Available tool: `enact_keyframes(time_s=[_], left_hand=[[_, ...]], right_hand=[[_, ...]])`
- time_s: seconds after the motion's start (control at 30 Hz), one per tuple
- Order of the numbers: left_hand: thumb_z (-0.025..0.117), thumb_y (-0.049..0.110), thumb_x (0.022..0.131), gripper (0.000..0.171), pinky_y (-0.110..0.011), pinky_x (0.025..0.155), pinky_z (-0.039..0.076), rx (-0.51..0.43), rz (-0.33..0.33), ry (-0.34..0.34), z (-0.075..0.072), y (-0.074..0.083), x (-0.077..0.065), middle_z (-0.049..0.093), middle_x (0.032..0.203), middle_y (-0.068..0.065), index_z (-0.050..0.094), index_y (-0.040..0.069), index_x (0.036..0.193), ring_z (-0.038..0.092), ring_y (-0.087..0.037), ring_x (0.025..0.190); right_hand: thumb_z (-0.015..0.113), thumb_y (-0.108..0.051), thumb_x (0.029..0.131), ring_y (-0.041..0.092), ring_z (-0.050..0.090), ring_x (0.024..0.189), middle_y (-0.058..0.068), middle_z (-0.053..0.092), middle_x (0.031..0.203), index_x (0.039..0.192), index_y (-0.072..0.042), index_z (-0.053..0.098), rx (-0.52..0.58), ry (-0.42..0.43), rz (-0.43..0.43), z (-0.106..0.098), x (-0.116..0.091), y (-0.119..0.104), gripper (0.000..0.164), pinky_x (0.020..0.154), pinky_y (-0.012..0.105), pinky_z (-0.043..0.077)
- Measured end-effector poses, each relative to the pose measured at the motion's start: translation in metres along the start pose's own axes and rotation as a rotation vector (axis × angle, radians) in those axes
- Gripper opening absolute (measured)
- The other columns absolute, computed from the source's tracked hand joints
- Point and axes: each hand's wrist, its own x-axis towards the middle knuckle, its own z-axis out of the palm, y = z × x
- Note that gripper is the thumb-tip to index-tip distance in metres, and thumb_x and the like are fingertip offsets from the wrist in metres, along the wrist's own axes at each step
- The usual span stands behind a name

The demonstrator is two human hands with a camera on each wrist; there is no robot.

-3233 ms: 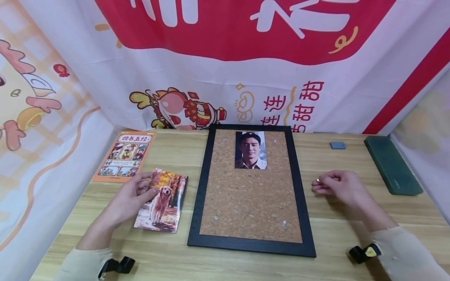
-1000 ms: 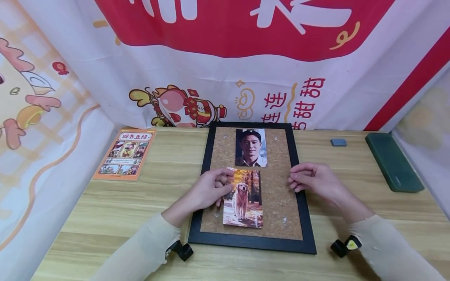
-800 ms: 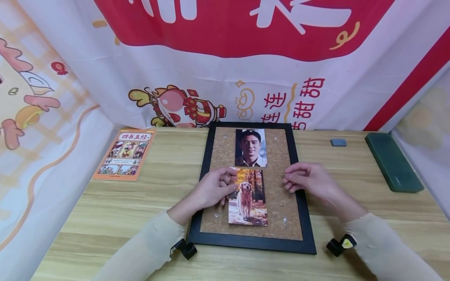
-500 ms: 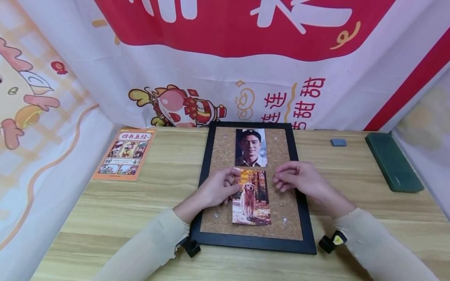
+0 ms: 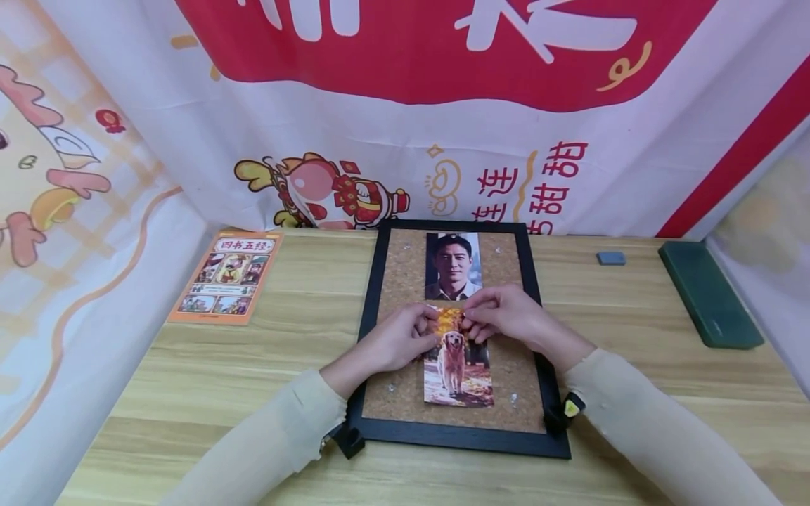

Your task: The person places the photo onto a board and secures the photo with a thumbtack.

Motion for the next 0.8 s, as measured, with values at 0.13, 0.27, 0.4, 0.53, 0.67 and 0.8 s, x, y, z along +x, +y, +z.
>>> enact_keyframes(time_s=[0.13, 0.27, 0.4, 0.53, 0.67, 0.8], left_hand=[[0.075, 0.024, 0.102, 0.033, -0.025, 0.069, 0.053, 0.043, 0.008, 0.005, 0.005, -0.014, 0.008, 0.067, 0.094, 0.004, 0.068, 0.01, 0.131, 0.062, -0.008, 0.076], [0.074, 0.023, 0.102, 0.032, -0.027, 0.071, 0.052, 0.039, 0.016, -0.006, 0.005, -0.015, 0.009, 0.066, 0.094, 0.003, 0.067, 0.01, 0.13, 0.061, -0.01, 0.078], [0.074, 0.022, 0.102, 0.031, -0.027, 0.071, 0.051, 0.033, 0.016, -0.014, 0.005, -0.012, 0.009, 0.066, 0.092, 0.002, 0.067, 0.009, 0.129, 0.061, -0.011, 0.078], [0.074, 0.022, 0.102, 0.031, -0.027, 0.069, 0.051, 0.032, 0.004, -0.008, 0.006, -0.014, 0.01, 0.065, 0.091, 0.003, 0.068, 0.011, 0.13, 0.061, -0.01, 0.076], [0.075, 0.024, 0.101, 0.032, -0.026, 0.068, 0.052, 0.037, -0.003, -0.001, 0.008, -0.019, 0.012, 0.066, 0.092, 0.004, 0.068, 0.013, 0.13, 0.061, -0.009, 0.075], [0.076, 0.023, 0.101, 0.032, -0.025, 0.069, 0.052, 0.053, 0.002, 0.011, 0.007, -0.016, 0.01, 0.067, 0.091, 0.004, 0.069, 0.011, 0.13, 0.061, -0.008, 0.074]], right_hand=[[0.062, -0.002, 0.107, 0.015, 0.076, 0.073, 0.015, 0.081, 0.095, 0.124, 0.011, 0.068, 0.005, 0.002, 0.021, 0.006, 0.009, -0.002, 0.022, 0.069, 0.031, 0.066], [0.063, -0.001, 0.106, 0.016, 0.076, 0.071, 0.015, 0.081, 0.093, 0.122, 0.01, 0.07, -0.016, 0.013, 0.046, 0.01, 0.015, -0.005, 0.02, 0.069, 0.033, 0.067], [0.063, 0.0, 0.106, 0.017, 0.076, 0.07, 0.016, 0.08, 0.092, 0.122, 0.009, 0.069, -0.03, 0.015, 0.082, 0.011, 0.02, -0.006, 0.019, 0.069, 0.033, 0.067], [0.062, -0.001, 0.107, 0.017, 0.076, 0.07, 0.015, 0.08, 0.092, 0.122, 0.009, 0.068, -0.022, 0.011, 0.105, 0.011, 0.022, -0.009, 0.019, 0.069, 0.033, 0.067], [0.061, 0.0, 0.107, 0.017, 0.076, 0.07, 0.015, 0.079, 0.092, 0.123, 0.009, 0.068, -0.019, 0.004, 0.128, 0.012, 0.024, -0.011, 0.02, 0.069, 0.032, 0.067], [0.062, -0.003, 0.108, 0.016, 0.077, 0.07, 0.015, 0.079, 0.094, 0.123, 0.006, 0.069, -0.042, 0.012, 0.177, 0.012, 0.027, -0.015, 0.02, 0.069, 0.033, 0.067]])
